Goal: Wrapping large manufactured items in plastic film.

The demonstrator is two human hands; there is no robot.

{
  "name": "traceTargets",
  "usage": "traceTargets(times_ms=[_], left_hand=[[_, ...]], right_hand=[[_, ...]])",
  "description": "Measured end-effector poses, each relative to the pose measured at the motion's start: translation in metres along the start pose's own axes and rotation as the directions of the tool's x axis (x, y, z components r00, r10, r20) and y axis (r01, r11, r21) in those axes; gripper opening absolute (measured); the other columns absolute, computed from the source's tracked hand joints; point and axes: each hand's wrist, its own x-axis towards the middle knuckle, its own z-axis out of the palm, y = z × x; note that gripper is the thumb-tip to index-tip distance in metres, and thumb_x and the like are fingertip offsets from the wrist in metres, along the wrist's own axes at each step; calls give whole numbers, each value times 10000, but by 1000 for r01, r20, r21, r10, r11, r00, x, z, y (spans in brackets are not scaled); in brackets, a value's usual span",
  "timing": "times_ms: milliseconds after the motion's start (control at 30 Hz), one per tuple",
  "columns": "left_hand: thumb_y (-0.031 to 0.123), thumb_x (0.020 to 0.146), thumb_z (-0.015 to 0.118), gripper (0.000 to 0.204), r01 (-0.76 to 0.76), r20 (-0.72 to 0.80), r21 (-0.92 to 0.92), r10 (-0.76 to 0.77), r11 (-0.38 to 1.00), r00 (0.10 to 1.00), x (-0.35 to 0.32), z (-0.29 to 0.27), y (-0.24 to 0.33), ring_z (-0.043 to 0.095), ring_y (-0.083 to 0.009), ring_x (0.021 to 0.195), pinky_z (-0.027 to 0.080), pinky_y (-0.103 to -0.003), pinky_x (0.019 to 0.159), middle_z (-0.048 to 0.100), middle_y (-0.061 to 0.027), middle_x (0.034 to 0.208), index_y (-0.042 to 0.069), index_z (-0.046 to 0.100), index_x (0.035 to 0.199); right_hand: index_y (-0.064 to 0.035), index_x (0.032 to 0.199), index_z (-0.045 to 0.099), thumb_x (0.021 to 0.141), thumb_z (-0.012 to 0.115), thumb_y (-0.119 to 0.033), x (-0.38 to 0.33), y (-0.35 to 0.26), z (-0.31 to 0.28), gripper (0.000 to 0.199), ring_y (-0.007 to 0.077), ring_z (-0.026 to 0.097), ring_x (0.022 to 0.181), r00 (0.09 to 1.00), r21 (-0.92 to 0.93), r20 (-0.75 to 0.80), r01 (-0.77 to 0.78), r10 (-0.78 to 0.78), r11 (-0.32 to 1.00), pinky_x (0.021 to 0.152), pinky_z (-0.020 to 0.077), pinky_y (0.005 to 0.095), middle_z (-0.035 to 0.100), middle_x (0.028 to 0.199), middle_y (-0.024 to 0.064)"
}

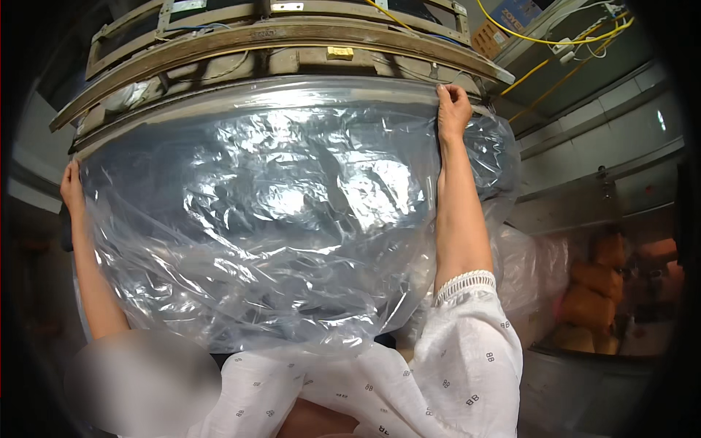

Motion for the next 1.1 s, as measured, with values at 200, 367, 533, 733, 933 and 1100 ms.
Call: traceTargets(times_ms=[200, 367, 533, 733, 933, 1100], left_hand=[[347, 851, 601, 375, -16, -2, 129, 17, 991, 1000, 26, 49, 23, 549, -107, 962, 379, -213, 849, 639, -25, 1023, 44, 639, 1068], [357, 825, 630, 393, -28, 6, 173, 27, 985, 1000, 53, 49, 5, 537, -110, 894, 382, -216, 817, 625, -28, 959, 26, 633, 1035], [371, 814, 633, 433, -77, -4, 248, 80, 966, 997, 98, 3, -50, 517, -125, 843, 384, -224, 792, 592, -33, 911, -3, 599, 1029], [343, 879, 533, 379, 187, -4, -184, -191, 965, 981, 104, -29, -69, 541, -154, 929, 399, -248, 785, 598, -62, 1025, 18, 591, 1065], [332, 886, 537, 350, 45, -43, -89, -49, 995, 998, 86, -22, -55, 536, -149, 978, 379, -249, 861, 597, -38, 1058, 52, 593, 1089], [369, 842, 610, 386, -12, 137, 250, -23, 968, 990, 30, 2, 19, 483, -150, 1105, 338, -261, 943, 578, -47, 1107, 62, 616, 1075]], right_hand=[[-4, 770, 628, 727, 664, -202, 14, 4, 4, 206, 234, 581, 700, 999, -209, -8, 30, -33, 977, 686, 446, 331, 618, 737, 101], [-5, 811, 559, 698, 661, -217, 14, -7, 2, 261, 265, 514, 784, 999, -294, -29, 33, -44, 955, 745, 412, 353, 524, 843, 134], [9, 888, 413, 701, 643, -263, 13, 3, 9, 402, 324, 410, 928, 999, -340, -49, -27, 11, 940, 843, 337, 381, 406, 951, 184], [23, 869, 432, 813, 553, -280, 17, 2, 4, 331, 327, 407, 940, 991, -220, -116, -95, 70, 971, 874, 315, 381, 413, 969, 188], [62, 911, 454, 894, 427, -343, 19, -1, 2, 406, 362, 410, 960, 992, -242, -113, -80, 54, 967, 877, 309, 415, 433, 990, 232], [13, 784, 442, 894, 466, -223, -4, -43, 3, 262, 290, 472, 787, 948, -239, -104, 269, -300, 933, 750, 366, 398, 478, 861, 153]])
